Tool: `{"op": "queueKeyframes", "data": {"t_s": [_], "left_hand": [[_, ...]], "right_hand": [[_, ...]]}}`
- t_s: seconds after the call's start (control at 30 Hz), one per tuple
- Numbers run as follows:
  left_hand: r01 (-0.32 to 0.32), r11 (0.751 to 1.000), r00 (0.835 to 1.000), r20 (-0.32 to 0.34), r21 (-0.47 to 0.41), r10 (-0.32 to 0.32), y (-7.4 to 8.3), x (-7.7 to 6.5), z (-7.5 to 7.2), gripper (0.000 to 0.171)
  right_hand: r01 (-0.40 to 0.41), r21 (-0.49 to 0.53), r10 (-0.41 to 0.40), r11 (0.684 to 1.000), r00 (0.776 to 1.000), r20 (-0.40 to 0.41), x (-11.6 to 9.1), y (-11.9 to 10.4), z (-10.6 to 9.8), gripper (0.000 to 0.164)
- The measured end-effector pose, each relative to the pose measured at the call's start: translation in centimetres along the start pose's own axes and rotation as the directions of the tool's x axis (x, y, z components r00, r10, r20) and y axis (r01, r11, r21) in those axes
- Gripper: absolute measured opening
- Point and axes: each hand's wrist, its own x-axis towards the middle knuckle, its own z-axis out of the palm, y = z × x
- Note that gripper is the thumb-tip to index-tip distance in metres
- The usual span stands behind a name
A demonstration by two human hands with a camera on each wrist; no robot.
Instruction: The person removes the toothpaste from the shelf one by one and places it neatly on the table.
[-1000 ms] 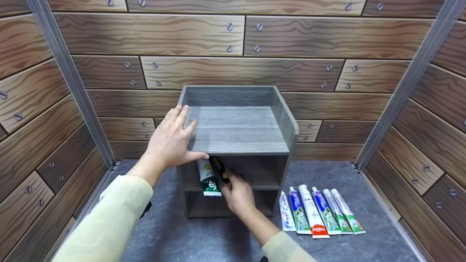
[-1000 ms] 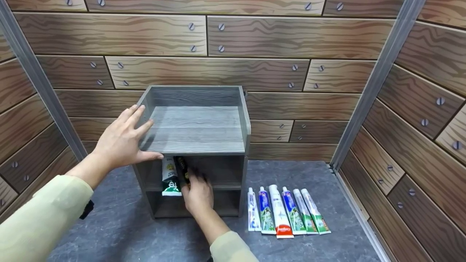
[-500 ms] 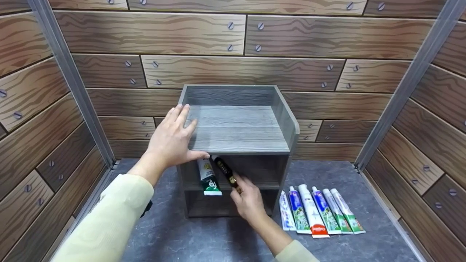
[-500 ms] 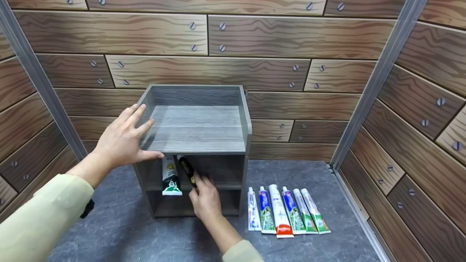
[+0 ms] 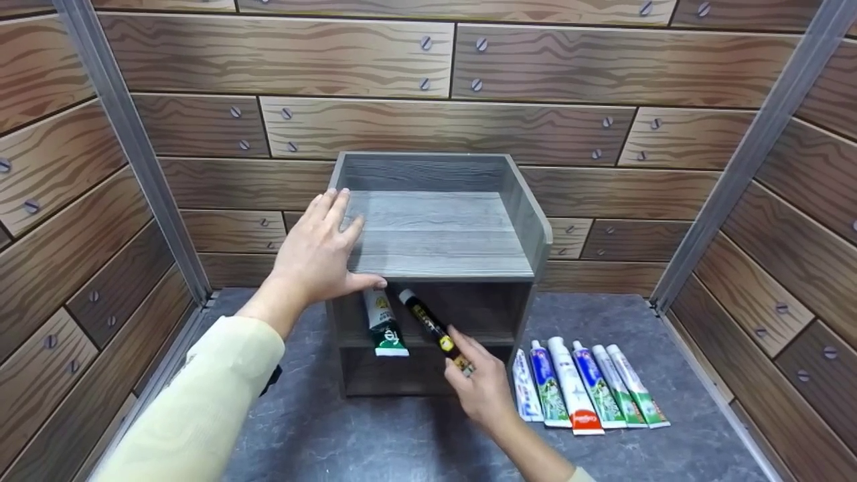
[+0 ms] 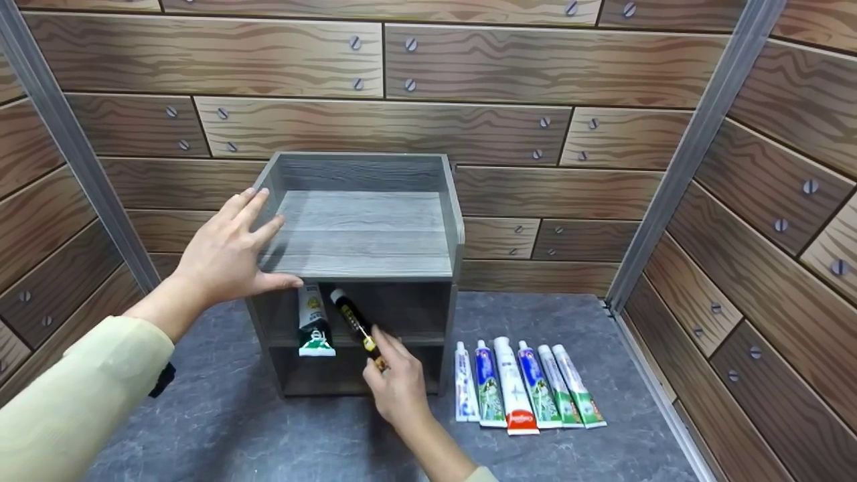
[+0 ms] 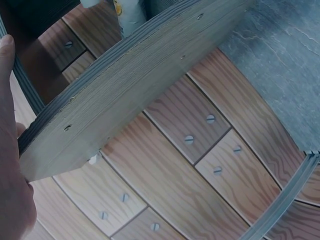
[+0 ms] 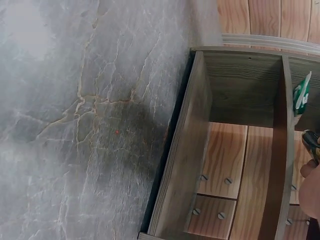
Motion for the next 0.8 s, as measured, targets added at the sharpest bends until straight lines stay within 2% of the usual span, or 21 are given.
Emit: {"op": "queueKeyframes", "data": {"t_s": [0.2,0.3,0.53,0.8], "left_hand": [[0.000,1.000,1.000,0.005,-0.002,0.000,0.0,0.0,0.2,0.114],[0.001,1.000,1.000,0.009,-0.001,-0.001,0.0,0.0,0.2,0.113],[0.008,1.000,1.000,0.013,0.006,-0.008,-0.1,-0.1,0.0,0.113],[0.012,1.000,1.000,0.021,0.009,-0.012,0.0,0.0,0.0,0.113]], "right_hand": [[-0.038,0.078,0.039,0.996,0.999,-0.011,-1.2,0.0,-1.5,0.054],[-0.024,0.110,0.027,0.994,0.999,-0.033,-2.0,0.0,-2.2,0.054],[0.021,0.115,-0.012,0.993,0.997,-0.077,-3.4,0.3,-4.3,0.055],[-0.039,0.127,0.054,0.991,0.991,-0.119,-4.9,1.2,-7.0,0.053]]}}
